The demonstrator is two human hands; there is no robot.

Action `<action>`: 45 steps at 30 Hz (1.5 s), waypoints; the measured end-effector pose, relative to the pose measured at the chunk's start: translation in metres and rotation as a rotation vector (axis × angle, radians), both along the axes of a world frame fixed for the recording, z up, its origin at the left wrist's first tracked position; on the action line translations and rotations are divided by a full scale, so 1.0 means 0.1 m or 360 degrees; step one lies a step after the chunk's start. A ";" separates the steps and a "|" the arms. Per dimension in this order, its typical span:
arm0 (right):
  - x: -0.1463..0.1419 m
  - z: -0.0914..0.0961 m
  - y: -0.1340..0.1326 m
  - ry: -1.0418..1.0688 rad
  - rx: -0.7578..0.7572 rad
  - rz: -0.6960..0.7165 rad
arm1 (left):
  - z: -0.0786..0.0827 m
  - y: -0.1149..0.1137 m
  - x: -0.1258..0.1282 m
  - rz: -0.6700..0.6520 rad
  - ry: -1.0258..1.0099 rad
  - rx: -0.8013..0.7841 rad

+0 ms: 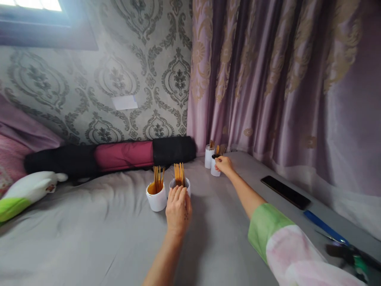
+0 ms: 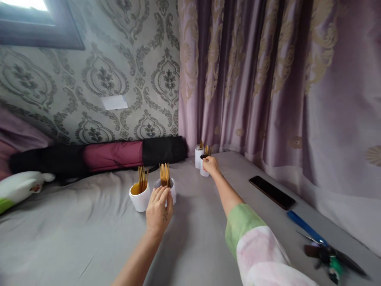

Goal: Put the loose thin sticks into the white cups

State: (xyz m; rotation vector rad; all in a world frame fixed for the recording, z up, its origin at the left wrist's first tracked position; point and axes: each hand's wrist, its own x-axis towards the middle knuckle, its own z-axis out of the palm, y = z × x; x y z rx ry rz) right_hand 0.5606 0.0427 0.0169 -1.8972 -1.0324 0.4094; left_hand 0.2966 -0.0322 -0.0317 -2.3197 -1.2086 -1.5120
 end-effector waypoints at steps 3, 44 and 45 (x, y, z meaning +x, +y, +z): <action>0.01 -0.01 -0.01 0.0002 0.0017 0.0008 | 0.01 0.00 0.00 0.0001 -0.0001 0.0003; -0.96 -0.12 -0.54 0.0418 0.0415 0.0401 | 0.12 -0.06 -0.03 -0.0004 0.0164 -0.0164; -1.02 -0.12 -0.57 0.0436 0.0383 0.0469 | 0.12 -0.06 -0.04 -0.0012 0.0172 -0.0176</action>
